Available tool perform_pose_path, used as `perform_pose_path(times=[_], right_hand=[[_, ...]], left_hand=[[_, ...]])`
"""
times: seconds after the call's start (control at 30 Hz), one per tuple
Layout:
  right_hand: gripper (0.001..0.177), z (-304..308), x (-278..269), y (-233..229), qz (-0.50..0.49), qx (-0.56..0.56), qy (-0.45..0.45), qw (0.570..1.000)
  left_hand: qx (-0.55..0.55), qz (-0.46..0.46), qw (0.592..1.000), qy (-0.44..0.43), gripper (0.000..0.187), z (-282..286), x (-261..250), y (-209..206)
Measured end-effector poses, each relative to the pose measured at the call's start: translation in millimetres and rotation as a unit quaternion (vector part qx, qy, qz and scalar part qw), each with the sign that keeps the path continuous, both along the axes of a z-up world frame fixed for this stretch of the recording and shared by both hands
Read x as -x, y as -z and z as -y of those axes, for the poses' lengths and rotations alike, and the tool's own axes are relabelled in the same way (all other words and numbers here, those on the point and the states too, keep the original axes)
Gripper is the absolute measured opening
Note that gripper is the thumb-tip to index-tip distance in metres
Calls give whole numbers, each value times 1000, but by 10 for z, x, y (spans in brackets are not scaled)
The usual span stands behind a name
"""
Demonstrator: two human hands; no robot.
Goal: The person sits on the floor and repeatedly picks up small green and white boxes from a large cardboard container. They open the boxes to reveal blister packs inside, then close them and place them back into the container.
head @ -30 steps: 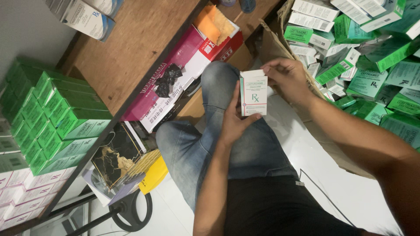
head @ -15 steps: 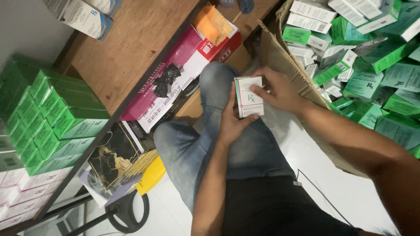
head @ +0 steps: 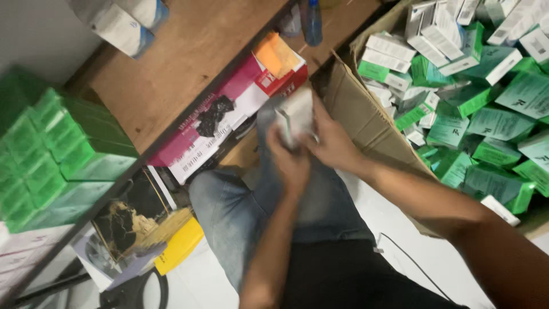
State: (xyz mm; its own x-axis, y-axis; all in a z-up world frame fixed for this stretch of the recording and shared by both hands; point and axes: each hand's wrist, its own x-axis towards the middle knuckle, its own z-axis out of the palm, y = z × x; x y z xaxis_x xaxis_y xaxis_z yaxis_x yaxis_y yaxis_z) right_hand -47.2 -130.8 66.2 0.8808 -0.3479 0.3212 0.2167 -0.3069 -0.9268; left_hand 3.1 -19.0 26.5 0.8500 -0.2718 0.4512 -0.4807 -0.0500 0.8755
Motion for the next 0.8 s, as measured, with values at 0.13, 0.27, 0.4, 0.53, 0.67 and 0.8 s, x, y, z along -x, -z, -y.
perform_pose_path(times=[0.13, 0.27, 0.4, 0.53, 0.67, 0.8], right_hand=[[71, -12, -503, -227, -5, -67, 35, 997], [61, 159, -1210, -736, 143, 180, 174, 957], [55, 259, -1642, -792, 138, 187, 184, 955], [59, 502, -2031, -736, 119, 219, 198, 948], [43, 676, -2278, -735, 13, 189, 178, 966], [41, 823, -2547, -725, 12, 173, 185, 967]], left_hand=[[-72, 111, 987, -92, 54, 14, -365, -295], [-36, 158, 976, -145, 68, 331, -1020, -907], [-46, 134, 983, -115, 67, 414, -1476, -1013], [-61, 67, 994, -55, 58, 640, -1952, -900], [-115, 109, 985, -63, 46, 786, -2283, -851], [-158, 83, 983, -40, 40, 916, -2539, -928]])
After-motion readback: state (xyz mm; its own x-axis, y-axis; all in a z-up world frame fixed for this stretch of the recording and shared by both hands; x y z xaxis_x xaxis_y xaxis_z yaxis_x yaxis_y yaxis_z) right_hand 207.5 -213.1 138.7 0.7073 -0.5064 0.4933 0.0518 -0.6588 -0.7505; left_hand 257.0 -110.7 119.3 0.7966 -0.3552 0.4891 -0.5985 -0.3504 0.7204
